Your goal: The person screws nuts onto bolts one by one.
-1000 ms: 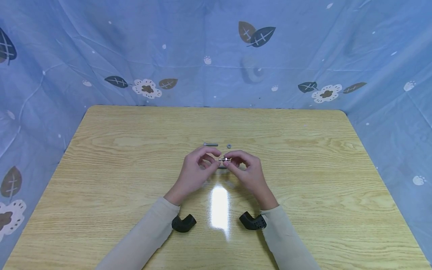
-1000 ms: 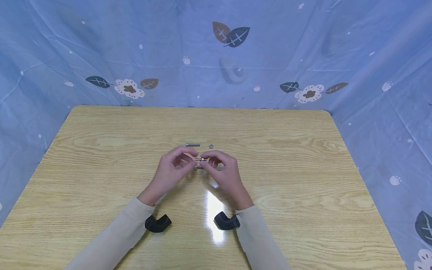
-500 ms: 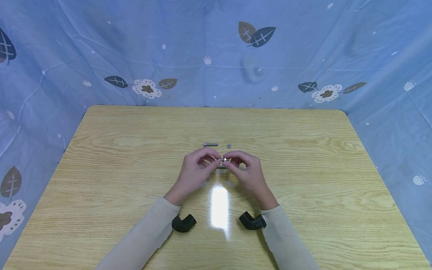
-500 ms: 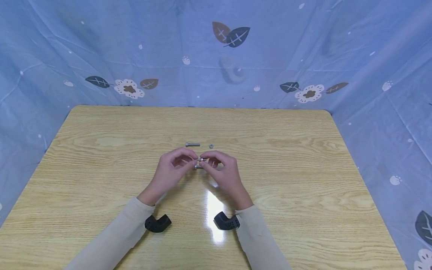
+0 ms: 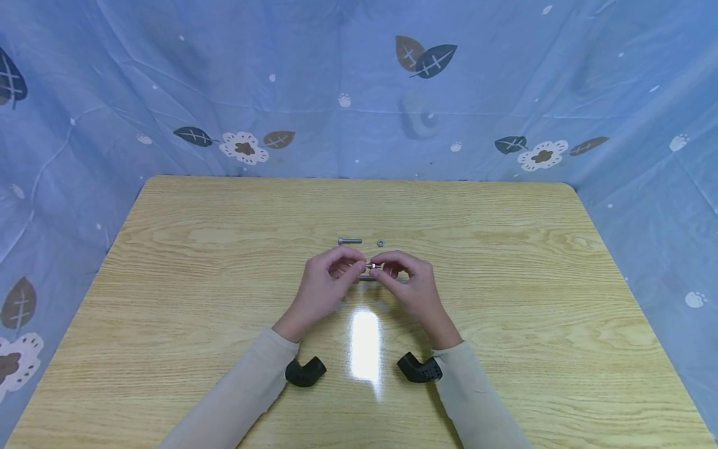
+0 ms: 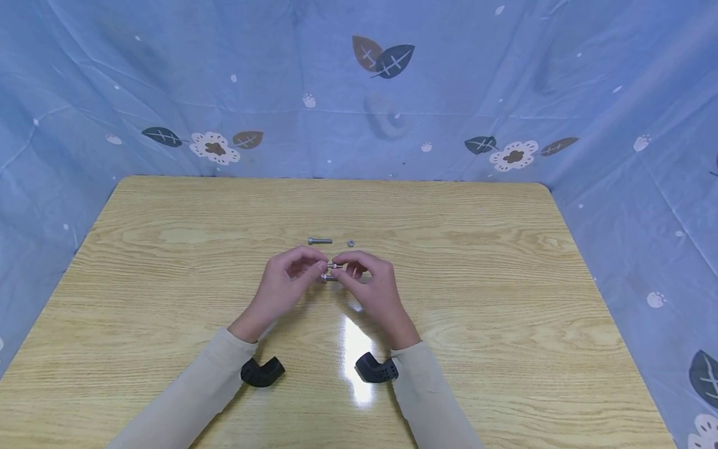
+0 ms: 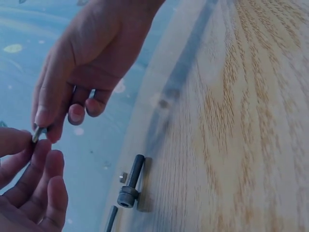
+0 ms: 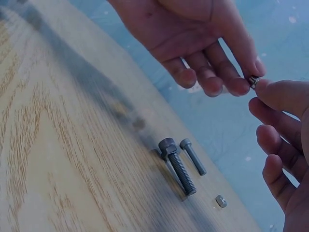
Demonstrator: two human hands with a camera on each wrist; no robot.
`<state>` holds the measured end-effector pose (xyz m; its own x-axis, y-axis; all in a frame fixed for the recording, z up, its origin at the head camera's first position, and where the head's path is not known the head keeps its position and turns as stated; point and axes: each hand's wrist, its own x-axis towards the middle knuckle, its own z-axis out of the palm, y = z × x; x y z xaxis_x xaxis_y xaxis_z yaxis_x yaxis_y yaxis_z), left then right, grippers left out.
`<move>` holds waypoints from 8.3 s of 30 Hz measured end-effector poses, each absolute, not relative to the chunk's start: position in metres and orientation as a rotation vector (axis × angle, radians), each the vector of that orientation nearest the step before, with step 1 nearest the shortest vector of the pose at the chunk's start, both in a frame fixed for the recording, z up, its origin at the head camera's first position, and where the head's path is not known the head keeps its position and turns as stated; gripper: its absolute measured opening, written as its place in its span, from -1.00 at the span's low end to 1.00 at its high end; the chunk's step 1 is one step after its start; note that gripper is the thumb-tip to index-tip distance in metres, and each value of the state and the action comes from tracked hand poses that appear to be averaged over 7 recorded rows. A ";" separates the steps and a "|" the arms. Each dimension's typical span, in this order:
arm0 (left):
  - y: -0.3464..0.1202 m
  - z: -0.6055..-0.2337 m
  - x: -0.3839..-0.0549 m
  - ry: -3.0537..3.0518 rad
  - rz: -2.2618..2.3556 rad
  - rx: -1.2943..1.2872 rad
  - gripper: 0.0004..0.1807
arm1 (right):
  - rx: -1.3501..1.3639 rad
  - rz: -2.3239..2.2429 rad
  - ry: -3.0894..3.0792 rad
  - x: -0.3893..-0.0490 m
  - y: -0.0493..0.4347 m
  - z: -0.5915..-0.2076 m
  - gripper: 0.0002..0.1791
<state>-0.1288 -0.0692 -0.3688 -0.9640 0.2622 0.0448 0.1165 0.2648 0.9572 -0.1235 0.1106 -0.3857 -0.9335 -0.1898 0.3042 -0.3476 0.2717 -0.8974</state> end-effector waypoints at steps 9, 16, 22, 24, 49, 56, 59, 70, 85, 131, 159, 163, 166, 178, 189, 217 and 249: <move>-0.069 -0.367 -0.127 2.369 1.832 0.395 -0.88 | 0.515 1.730 -2.406 -0.123 0.110 -0.386 -0.88; -0.070 -0.366 -0.127 2.322 1.848 0.368 -0.83 | 0.498 1.741 -2.399 -0.131 0.115 -0.413 -0.84; -0.070 -0.367 -0.129 2.286 1.841 0.306 -0.83 | 0.512 1.754 -2.375 -0.132 0.118 -0.420 -0.85; -0.070 -0.367 -0.129 2.288 1.847 0.309 -0.85 | 0.518 1.756 -2.371 -0.132 0.118 -0.420 -0.86; -0.069 -0.367 -0.128 2.246 1.832 0.301 -0.84 | 0.507 1.726 -2.405 -0.126 0.112 -0.396 -0.85; -0.068 -0.369 -0.128 2.289 1.850 0.339 -0.89 | 0.546 1.731 -2.377 -0.132 0.118 -0.420 -0.86; -0.069 -0.370 -0.128 2.300 1.856 0.392 -0.87 | 0.561 1.730 -2.374 -0.132 0.118 -0.421 -0.86; -0.070 -0.370 -0.128 2.272 1.825 0.336 -0.86 | 0.560 1.719 -2.389 -0.124 0.111 -0.388 -0.86; -0.070 -0.371 -0.128 2.326 1.852 0.411 -0.88 | 0.556 1.719 -2.391 -0.123 0.110 -0.386 -0.88; -0.069 -0.370 -0.128 2.310 1.840 0.383 -0.87 | 0.559 1.726 -2.391 -0.123 0.111 -0.385 -0.86; -0.068 -0.369 -0.126 2.361 1.896 0.363 -0.89 | 0.479 1.733 -2.457 -0.122 0.113 -0.386 -0.88; -0.069 -0.368 -0.126 2.377 1.924 0.342 -0.88 | 0.478 1.746 -2.441 -0.123 0.114 -0.385 -0.87; -0.070 -0.366 -0.127 2.375 1.934 0.342 -0.88 | 0.483 1.741 -2.427 -0.123 0.114 -0.384 -0.89; -0.070 -0.368 -0.128 2.332 1.867 0.480 -0.70 | 0.515 1.733 -2.355 -0.131 0.117 -0.411 -0.90; -0.072 -0.401 -0.137 2.337 1.925 0.473 -0.82 | 0.544 1.762 -2.330 -0.131 0.117 -0.412 -0.92; -0.070 -0.365 -0.127 2.299 1.794 0.388 -0.86 | 0.533 1.800 -2.329 -0.130 0.116 -0.411 -0.90; -0.071 -0.385 -0.134 2.299 1.906 0.499 -0.71 | 0.532 1.828 -2.283 -0.133 0.118 -0.411 -0.94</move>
<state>-0.1338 -0.0713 -0.3850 -0.9393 0.3212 0.1208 0.1782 0.1556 0.9716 -0.1331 0.1184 -0.4115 -0.9222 -0.1692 0.3478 -0.3764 0.1858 -0.9076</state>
